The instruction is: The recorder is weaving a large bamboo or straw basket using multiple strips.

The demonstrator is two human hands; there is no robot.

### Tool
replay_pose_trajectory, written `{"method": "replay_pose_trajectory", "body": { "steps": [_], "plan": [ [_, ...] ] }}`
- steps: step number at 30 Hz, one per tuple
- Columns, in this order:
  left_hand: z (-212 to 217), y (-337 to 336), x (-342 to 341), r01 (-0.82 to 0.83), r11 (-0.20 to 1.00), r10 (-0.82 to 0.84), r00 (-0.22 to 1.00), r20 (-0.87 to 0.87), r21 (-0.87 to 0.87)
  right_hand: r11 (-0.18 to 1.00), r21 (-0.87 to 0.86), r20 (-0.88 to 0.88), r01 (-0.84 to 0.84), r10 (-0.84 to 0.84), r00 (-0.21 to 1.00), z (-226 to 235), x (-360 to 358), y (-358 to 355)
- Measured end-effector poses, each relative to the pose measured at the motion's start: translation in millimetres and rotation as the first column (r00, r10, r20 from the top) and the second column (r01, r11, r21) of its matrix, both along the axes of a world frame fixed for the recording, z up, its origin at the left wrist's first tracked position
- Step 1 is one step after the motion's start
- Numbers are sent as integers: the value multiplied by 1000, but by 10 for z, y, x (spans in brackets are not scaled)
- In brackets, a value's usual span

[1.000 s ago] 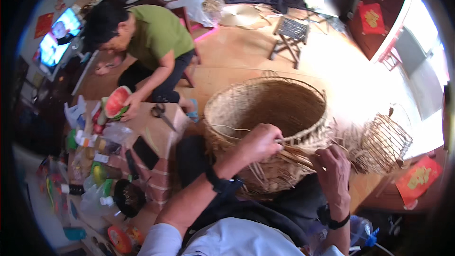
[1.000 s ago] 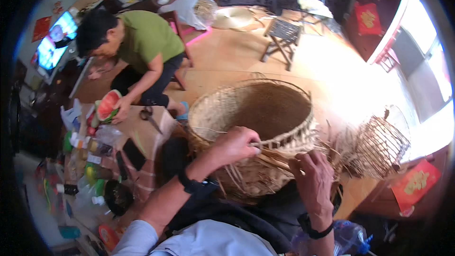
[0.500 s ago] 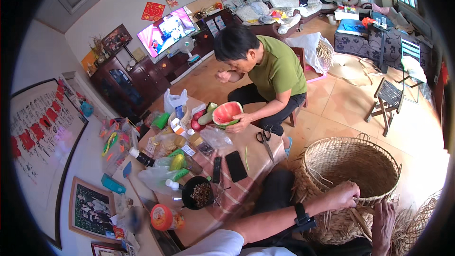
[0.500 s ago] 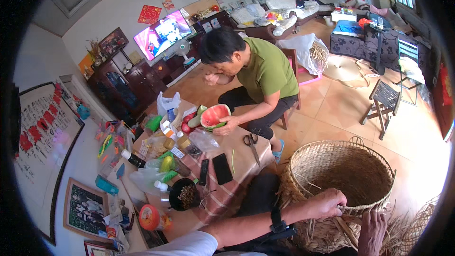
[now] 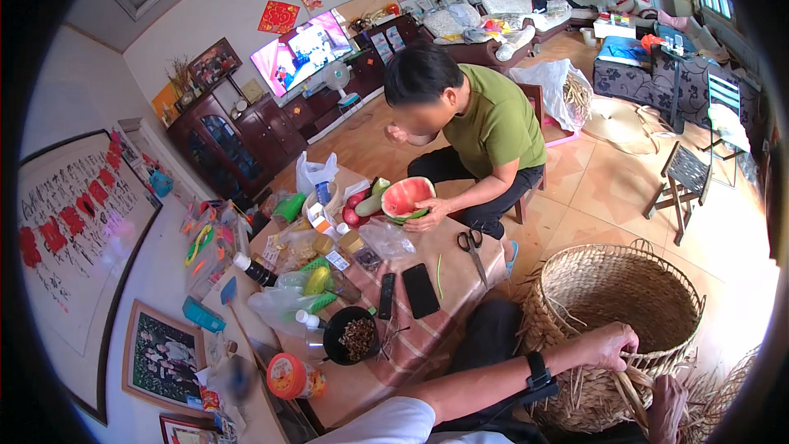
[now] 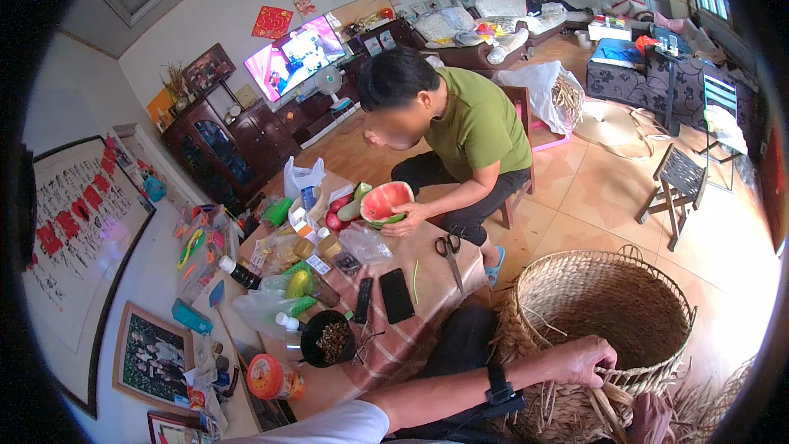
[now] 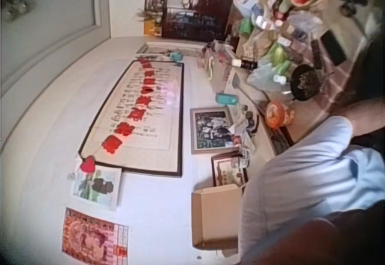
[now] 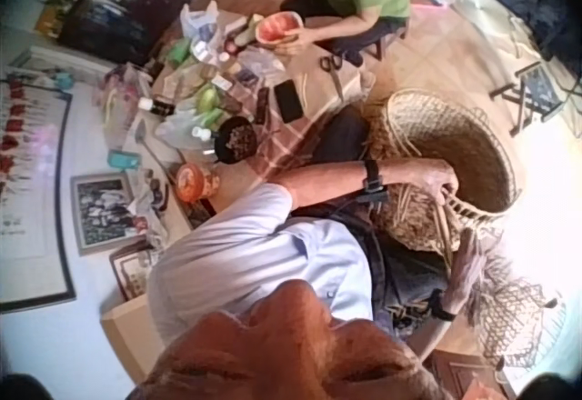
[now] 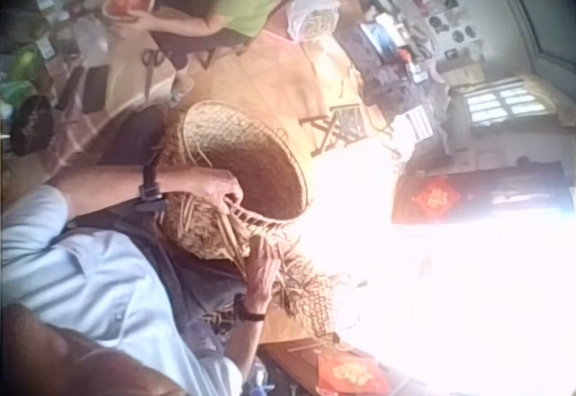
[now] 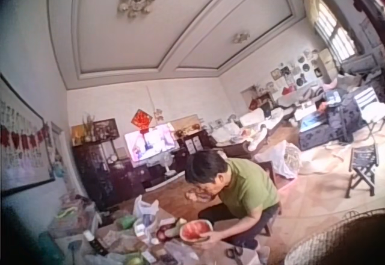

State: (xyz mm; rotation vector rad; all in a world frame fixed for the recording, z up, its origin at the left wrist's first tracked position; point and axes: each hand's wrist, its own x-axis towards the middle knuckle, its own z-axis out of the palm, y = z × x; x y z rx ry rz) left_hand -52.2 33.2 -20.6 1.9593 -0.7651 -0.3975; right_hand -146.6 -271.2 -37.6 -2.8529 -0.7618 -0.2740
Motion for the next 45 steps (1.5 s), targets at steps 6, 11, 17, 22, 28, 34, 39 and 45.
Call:
{"method": "replay_pose_trajectory", "body": {
  "steps": [6,11,17,22,28,34,39,45],
  "plan": [
    [-67,4,41,0,999,1,1000,11,-42,994,65,97,92,-98,990,983,-163,573],
    [-123,-20,79,36,999,-36,999,5,14,991,94,70,98,-105,992,933,-374,974],
    [-110,-59,74,63,998,-64,994,-90,-12,964,53,-128,261,-253,959,522,-412,1159],
    [-186,-162,172,187,982,-187,982,2,-33,949,139,33,282,-289,957,271,-455,1162],
    [74,186,203,189,982,-184,957,-225,3,940,137,-221,311,-277,935,397,-476,1332],
    [139,65,182,203,979,-195,947,-256,8,989,45,-53,138,-135,989,563,-534,1188],
    [85,100,165,220,975,-218,948,-233,-21,976,-176,124,-127,150,981,1011,-157,1070],
    [149,112,130,189,982,-181,933,-311,-3,983,-82,114,-162,171,979,955,236,879]
  ]
}}
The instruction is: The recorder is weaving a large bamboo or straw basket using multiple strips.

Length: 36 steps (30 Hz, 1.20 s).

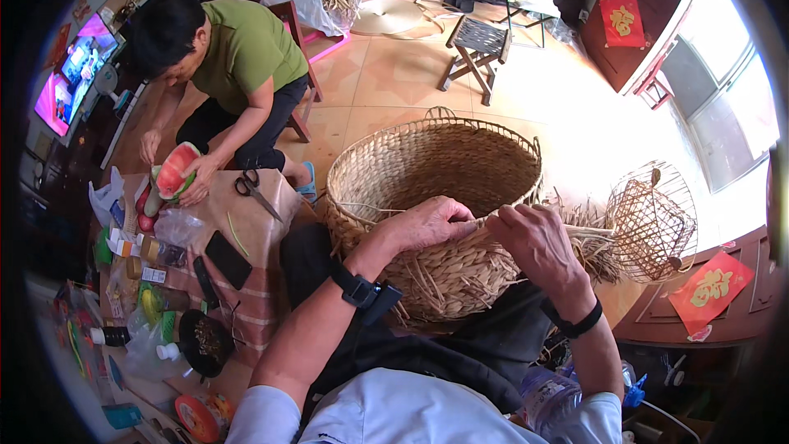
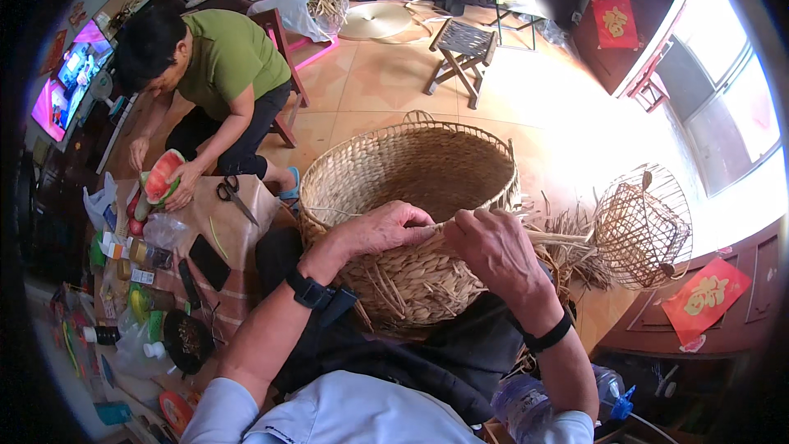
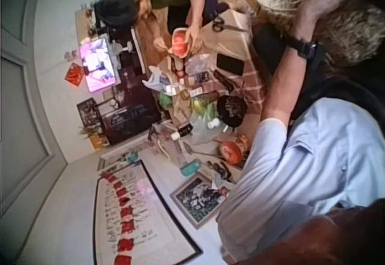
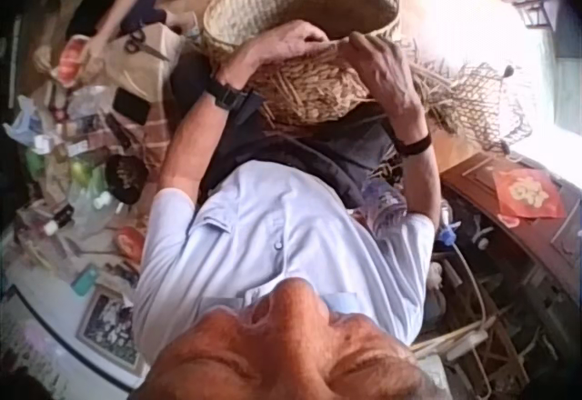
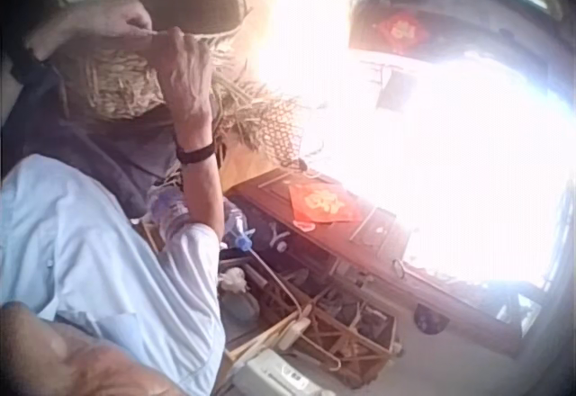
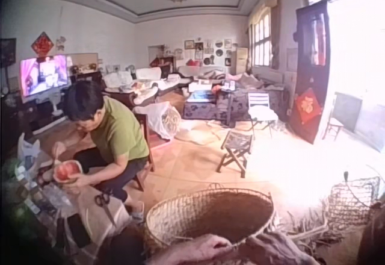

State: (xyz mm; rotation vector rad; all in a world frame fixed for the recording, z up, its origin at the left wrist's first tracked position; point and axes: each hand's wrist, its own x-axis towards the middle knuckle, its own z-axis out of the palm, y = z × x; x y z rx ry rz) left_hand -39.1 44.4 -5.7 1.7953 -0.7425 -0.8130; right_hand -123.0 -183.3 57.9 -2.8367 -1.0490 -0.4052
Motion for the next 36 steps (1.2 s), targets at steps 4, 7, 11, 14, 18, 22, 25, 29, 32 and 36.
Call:
{"method": "replay_pose_trajectory", "body": {
  "steps": [4,7,11,14,18,22,25,29,32,36],
  "plan": [
    [-20,9,37,50,999,-50,999,0,13,994,52,6,98,-98,995,-211,-4,-12],
    [-46,-6,59,42,999,-44,992,-118,-23,973,123,-9,197,-197,980,-289,-82,85],
    [-81,-65,81,53,998,-52,999,-13,45,937,119,-83,329,-321,943,-455,-159,198],
    [-154,-118,49,-6,998,0,995,103,60,939,91,-112,331,-320,941,-479,-156,212],
    [-157,-33,-53,-184,970,147,965,219,160,942,149,-202,300,-268,942,-594,-128,274],
    [-6,-220,-228,-292,942,202,887,414,167,927,-43,-297,373,-369,881,-399,-234,207],
    [-144,-413,-261,-317,937,223,866,448,145,915,40,-317,402,-370,873,-415,-286,29],
    [-246,-371,-338,-456,888,430,781,453,-58,939,160,-195,304,-272,942,-528,-190,122],
    [-335,-388,-270,-351,927,239,821,518,128,934,93,-197,346,-323,925,-547,-174,170],
    [-470,-256,77,64,997,-47,938,343,-37,895,259,-272,362,-293,917,-394,-179,302]
  ]
}}
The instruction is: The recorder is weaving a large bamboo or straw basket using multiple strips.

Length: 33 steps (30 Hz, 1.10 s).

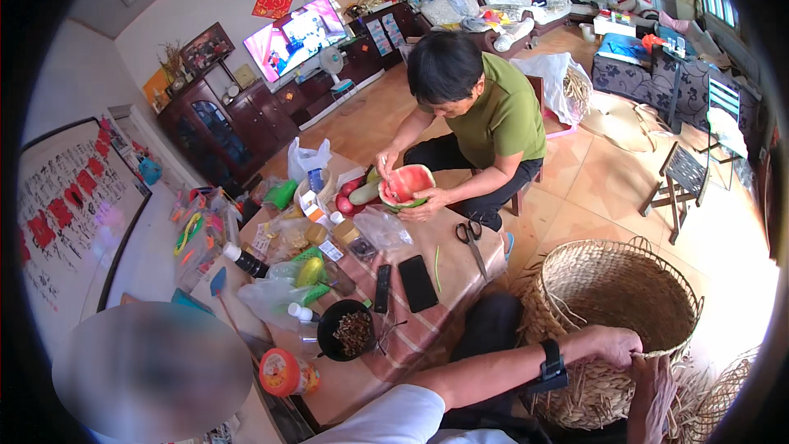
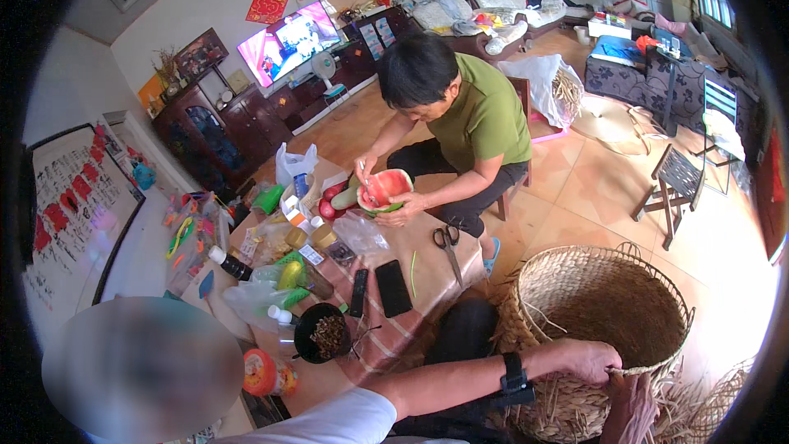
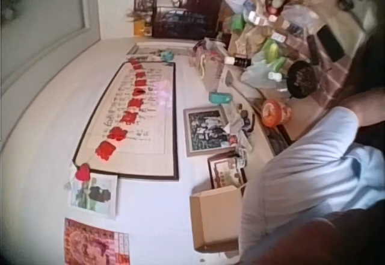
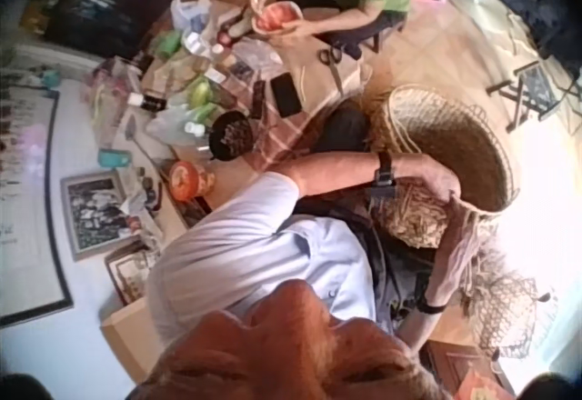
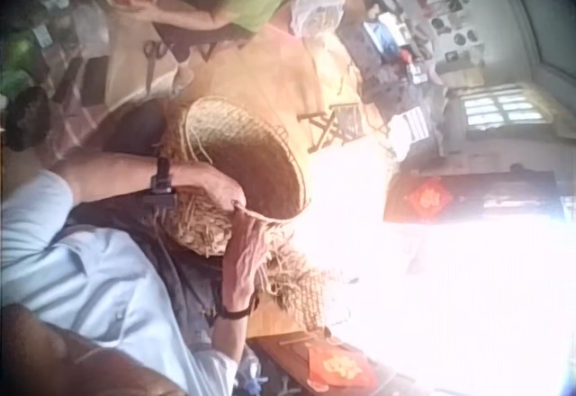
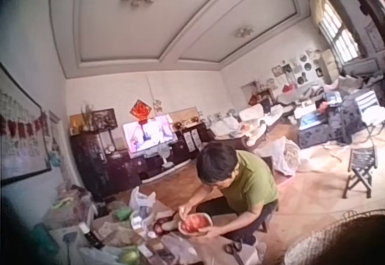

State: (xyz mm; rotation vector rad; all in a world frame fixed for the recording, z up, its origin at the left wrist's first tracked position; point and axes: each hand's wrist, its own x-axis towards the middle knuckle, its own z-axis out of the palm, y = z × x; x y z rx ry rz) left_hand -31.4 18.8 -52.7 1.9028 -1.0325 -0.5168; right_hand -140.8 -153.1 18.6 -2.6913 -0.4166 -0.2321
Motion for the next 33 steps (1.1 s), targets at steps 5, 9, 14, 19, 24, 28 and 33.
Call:
{"method": "replay_pose_trajectory", "body": {
  "steps": [5,9,14,19,24,28,33],
  "plan": [
    [74,188,168,-131,990,142,893,-426,55,996,-42,121,74,-69,990,-256,26,76],
    [42,154,170,-124,992,124,901,-417,28,968,-175,54,178,-172,984,-458,135,59],
    [140,77,112,-171,978,207,884,-418,123,940,-238,86,244,-230,969,-504,97,-56],
    [-1004,110,352,-292,881,286,955,-74,-373,988,-130,181,88,-64,981,-54,-10,250],
    [-179,49,201,-206,978,179,812,-556,14,978,-164,178,126,-96,979,-421,44,-43],
    [7,73,67,-282,959,252,825,-505,19,992,-39,130,122,-116,985,-358,-61,-43],
    [-438,-18,113,-522,852,523,852,18,-34,961,-268,31,69,-63,998,80,-385,-80]
  ]
}}
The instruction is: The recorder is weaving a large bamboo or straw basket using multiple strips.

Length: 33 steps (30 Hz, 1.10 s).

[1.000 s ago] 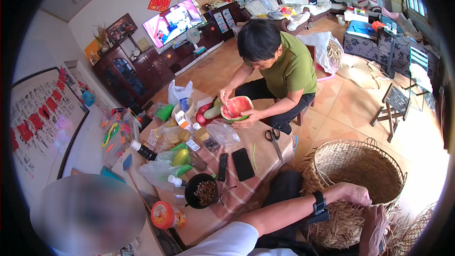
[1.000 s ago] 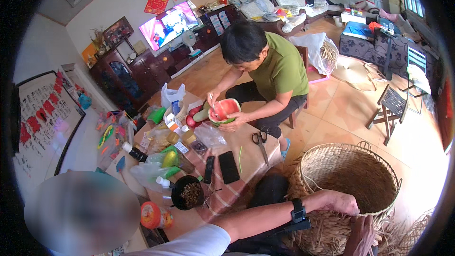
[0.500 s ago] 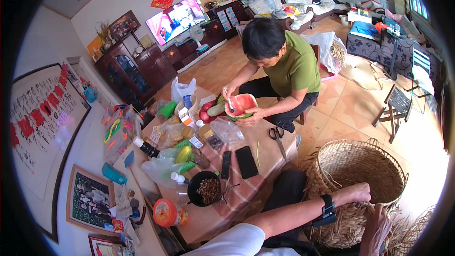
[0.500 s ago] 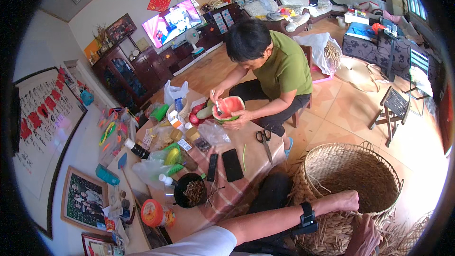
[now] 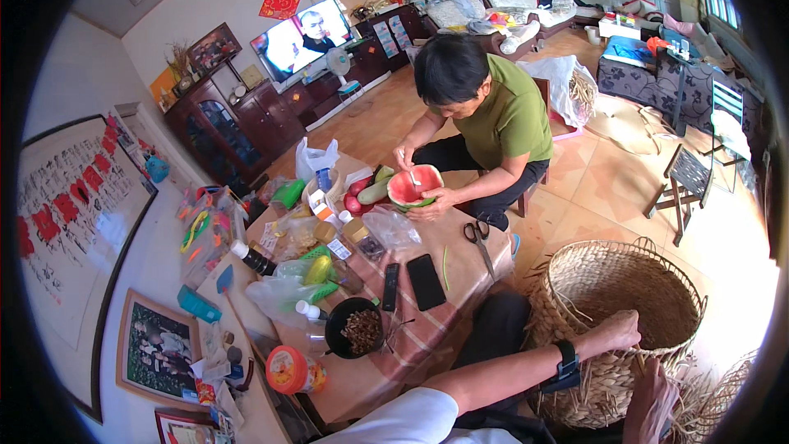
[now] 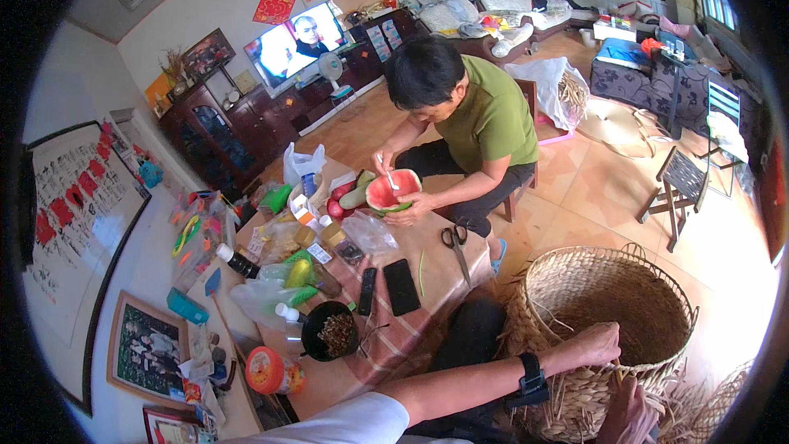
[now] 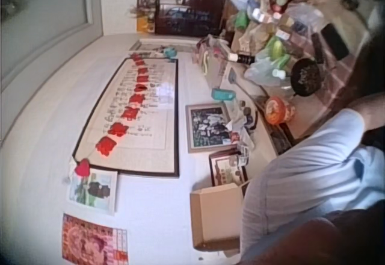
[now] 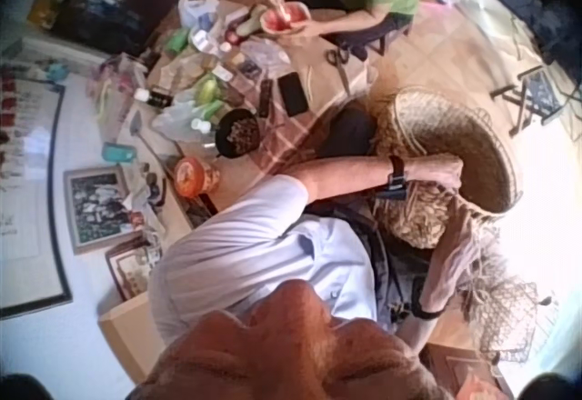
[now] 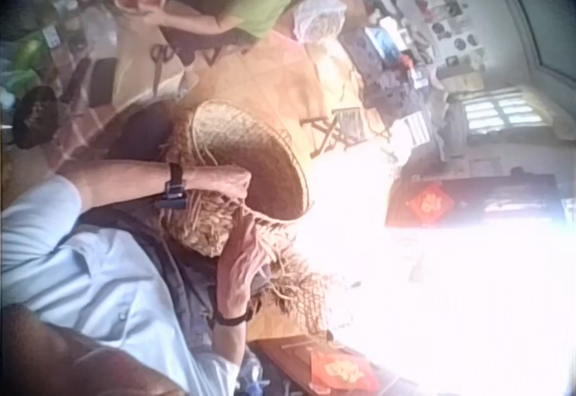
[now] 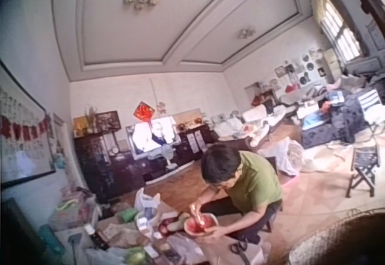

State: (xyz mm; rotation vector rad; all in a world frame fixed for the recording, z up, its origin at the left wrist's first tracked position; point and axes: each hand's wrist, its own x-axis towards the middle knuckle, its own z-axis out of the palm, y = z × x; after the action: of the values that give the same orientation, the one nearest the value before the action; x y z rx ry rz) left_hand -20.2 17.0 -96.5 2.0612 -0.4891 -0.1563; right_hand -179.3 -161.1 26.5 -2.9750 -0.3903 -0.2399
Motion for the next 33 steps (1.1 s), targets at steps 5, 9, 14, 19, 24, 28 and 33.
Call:
{"method": "replay_pose_trajectory", "body": {
  "steps": [5,9,14,19,24,28,33],
  "plan": [
    [213,-41,-99,-20,981,-21,977,-213,-190,971,239,52,14,-27,998,93,520,-129],
    [297,57,-209,-75,961,48,993,-107,-267,902,375,78,-213,199,977,-275,842,-402],
    [654,268,-518,-264,964,257,895,365,-33,912,348,103,-220,196,975,-593,923,-521],
    [781,455,-685,31,997,-40,990,134,66,888,387,116,-250,222,968,-540,930,-491],
    [795,555,-613,-5,996,-22,960,278,94,893,402,125,-200,163,979,-360,901,-283],
    [828,835,-561,23,998,-36,975,218,62,913,377,155,-159,107,982,-444,848,-60],
    [1152,871,-512,144,985,-152,985,81,98,821,533,-435,202,61,898,73,1018,3]
  ]
}}
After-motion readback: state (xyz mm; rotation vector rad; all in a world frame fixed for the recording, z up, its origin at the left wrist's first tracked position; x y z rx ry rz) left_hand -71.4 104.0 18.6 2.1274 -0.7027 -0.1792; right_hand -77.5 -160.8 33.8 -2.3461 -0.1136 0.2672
